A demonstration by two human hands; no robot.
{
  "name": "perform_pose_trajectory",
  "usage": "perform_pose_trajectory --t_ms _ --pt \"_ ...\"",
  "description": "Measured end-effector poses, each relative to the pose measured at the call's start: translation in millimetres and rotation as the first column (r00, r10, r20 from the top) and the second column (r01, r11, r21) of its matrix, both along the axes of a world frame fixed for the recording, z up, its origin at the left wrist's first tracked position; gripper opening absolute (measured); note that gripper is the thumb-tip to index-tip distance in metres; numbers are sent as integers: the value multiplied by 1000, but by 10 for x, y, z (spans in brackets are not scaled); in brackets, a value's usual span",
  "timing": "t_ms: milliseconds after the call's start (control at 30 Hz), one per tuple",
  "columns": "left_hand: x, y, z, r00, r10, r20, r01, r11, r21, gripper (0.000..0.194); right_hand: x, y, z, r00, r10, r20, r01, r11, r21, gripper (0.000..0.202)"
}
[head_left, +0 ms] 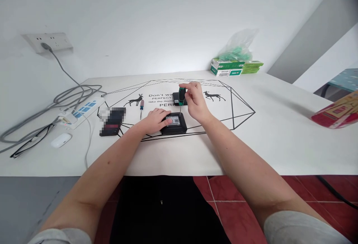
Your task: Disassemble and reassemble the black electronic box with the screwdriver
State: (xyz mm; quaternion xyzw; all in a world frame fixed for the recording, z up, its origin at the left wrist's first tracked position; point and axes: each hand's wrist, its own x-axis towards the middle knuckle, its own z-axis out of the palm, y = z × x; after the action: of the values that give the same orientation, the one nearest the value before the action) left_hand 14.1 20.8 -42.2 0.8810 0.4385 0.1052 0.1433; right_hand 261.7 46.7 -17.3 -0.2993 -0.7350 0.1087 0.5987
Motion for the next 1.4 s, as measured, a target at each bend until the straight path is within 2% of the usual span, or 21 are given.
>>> perform_pose_trajectory --t_ms 100,233,300,433,533,633,767,867,1067,1133,1233,1400 --pt "4 6 2 1000 8 -7 -8 1000 -1 74 -3 -19 20 999 -14 -52 11 998 -60 30" --pt "7 10 -10 1000 3 -6 -3 1000 -3 71 -25 -26 34 977 35 -212 -81 973 -216 22" --pt "2 9 -15 1000 -1 2 1 1000 4 70 -47 -23 30 964 65 -259 -132 959 -251 28" --pt "-3 18 -27 1000 2 -4 -2 1000 14 71 -87 -14 7 946 161 -282 -242 929 -281 53" --pt "-2 30 -41 1000 1 -9 -1 1000 18 72 -80 0 -6 931 223 -290 -305 910 -280 47" --pt "-4 32 -42 1000 -2 -13 2 1000 12 74 -38 12 -1 950 208 -232 -265 932 -249 41" --pt "-1 16 -17 1000 3 -14 -3 1000 4 73 15 3 28 996 36 -77 -45 993 -113 33" --pt "10 5 3 1000 11 -22 -11 1000 -5 73 24 -17 47 995 -39 -89 33 997 -64 27" --pt "18 5 10 999 11 -31 -11 1000 -8 72 -20 -21 31 974 32 -224 -74 980 -182 20" --pt "13 10 7 999 10 -35 -10 1000 -1 71 -47 -11 13 969 46 -242 -97 975 -200 27" --pt "5 16 -1 999 7 -45 -7 1000 6 70 -85 0 -13 967 30 -253 -90 970 -228 49" --pt "1 22 -13 999 5 -43 -5 1000 3 71 -96 -3 -15 966 33 -258 -94 969 -228 44"
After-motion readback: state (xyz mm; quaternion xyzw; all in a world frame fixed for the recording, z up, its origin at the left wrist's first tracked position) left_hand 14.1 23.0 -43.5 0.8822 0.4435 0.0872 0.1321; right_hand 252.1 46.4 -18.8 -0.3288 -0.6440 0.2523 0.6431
